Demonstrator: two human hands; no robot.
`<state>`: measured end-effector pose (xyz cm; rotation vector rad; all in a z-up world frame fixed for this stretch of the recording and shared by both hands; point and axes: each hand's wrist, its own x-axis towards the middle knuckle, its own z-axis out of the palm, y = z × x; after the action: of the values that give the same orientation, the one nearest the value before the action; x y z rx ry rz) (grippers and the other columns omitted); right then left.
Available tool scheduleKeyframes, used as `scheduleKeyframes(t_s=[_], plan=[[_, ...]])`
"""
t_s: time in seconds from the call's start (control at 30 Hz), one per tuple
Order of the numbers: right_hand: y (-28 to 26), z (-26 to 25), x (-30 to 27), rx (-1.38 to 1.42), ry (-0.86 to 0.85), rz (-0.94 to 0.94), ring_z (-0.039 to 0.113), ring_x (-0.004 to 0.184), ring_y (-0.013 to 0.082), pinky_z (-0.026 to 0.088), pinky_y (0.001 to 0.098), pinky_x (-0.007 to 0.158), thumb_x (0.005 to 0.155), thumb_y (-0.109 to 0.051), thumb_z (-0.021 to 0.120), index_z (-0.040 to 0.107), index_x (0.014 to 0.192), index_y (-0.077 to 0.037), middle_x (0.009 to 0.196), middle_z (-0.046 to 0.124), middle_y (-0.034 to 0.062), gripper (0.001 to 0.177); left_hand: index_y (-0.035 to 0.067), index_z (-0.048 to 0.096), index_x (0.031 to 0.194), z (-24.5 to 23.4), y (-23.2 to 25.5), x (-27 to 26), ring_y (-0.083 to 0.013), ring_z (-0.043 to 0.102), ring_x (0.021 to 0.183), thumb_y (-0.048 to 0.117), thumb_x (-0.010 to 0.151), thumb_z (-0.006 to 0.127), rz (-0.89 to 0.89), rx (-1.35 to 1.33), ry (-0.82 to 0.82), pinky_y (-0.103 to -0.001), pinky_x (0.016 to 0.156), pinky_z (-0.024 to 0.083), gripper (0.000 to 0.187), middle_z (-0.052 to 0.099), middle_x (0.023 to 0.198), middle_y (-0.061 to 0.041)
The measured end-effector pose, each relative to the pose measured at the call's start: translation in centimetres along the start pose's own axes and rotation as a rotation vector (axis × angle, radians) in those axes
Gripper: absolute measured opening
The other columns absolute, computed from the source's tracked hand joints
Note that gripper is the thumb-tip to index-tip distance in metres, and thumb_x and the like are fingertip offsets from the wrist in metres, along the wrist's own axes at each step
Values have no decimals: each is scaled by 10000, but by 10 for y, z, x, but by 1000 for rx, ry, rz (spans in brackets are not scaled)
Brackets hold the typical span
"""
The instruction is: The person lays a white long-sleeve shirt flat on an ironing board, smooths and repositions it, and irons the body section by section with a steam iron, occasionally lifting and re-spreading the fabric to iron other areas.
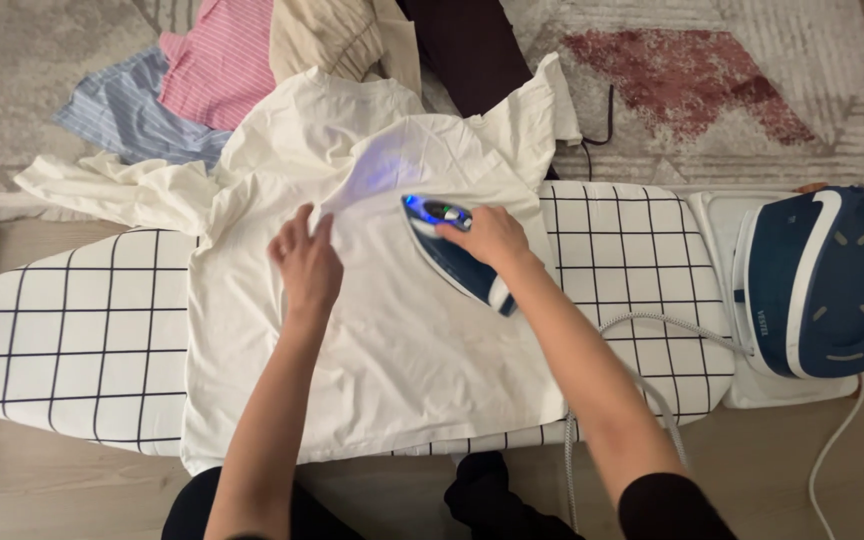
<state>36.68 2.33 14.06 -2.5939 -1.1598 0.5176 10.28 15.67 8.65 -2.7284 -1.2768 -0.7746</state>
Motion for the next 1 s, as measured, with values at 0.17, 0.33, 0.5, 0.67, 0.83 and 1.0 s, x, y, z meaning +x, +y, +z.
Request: scheduleKeyframes(t_s=[0.17, 0.33, 0.5, 0.67, 0.83, 1.0], plan=[[-5, -11, -34, -149, -198, -305, 731, 908, 404, 578, 483, 819, 732, -727, 732, 788, 937, -62, 909, 742, 229, 698, 187, 720, 972, -83, 12, -51, -273, 512, 1230, -48, 831, 604, -176, -258, 265, -439, 1049, 300, 298, 643, 1258, 0], [2, -1, -34, -111, -54, -156, 734, 908, 397, 589, 480, 803, 745, -734, 739, 764, 1001, -47, 928, 745, 225, 734, 190, 694, 892, -102, 33, -118, -231, 534, 1127, -38, 823, 638, -182, -336, 218, -428, 1020, 307, 245, 648, 1160, 23], [32, 11, -31, -92, -42, -337, 721, 878, 402, 574, 488, 761, 720, -674, 774, 716, 1043, -21, 942, 751, 225, 731, 189, 715, 890, -103, 65, -148, -247, 545, 1124, -16, 765, 657, -124, -409, 91, -423, 989, 321, 246, 662, 1144, 24], [29, -22, -75, -48, -399, -207, 737, 829, 293, 571, 399, 739, 756, -630, 760, 740, 1009, -65, 919, 784, 167, 620, 189, 718, 886, -98, 94, -162, -228, 558, 1127, -33, 753, 647, -129, -490, 13, -415, 987, 325, 269, 665, 1144, 32], [65, -6, -82, 614, -708, -108, 745, 767, 158, 613, 294, 662, 852, -412, 745, 717, 1130, -61, 999, 765, 109, 449, 173, 711, 872, -99, 114, -174, -247, 555, 1118, -44, 741, 638, -112, -531, -27, -427, 996, 324, 265, 662, 1144, 23], [20, -47, -131, 380, -458, -49, 735, 770, 249, 604, 373, 628, 886, -309, 704, 435, 1404, -184, 1229, 641, 91, 597, 169, 711, 879, -98, 115, -183, -228, 568, 1088, -43, 760, 628, -151, -564, -72, -409, 981, 334, 257, 666, 1130, 28]])
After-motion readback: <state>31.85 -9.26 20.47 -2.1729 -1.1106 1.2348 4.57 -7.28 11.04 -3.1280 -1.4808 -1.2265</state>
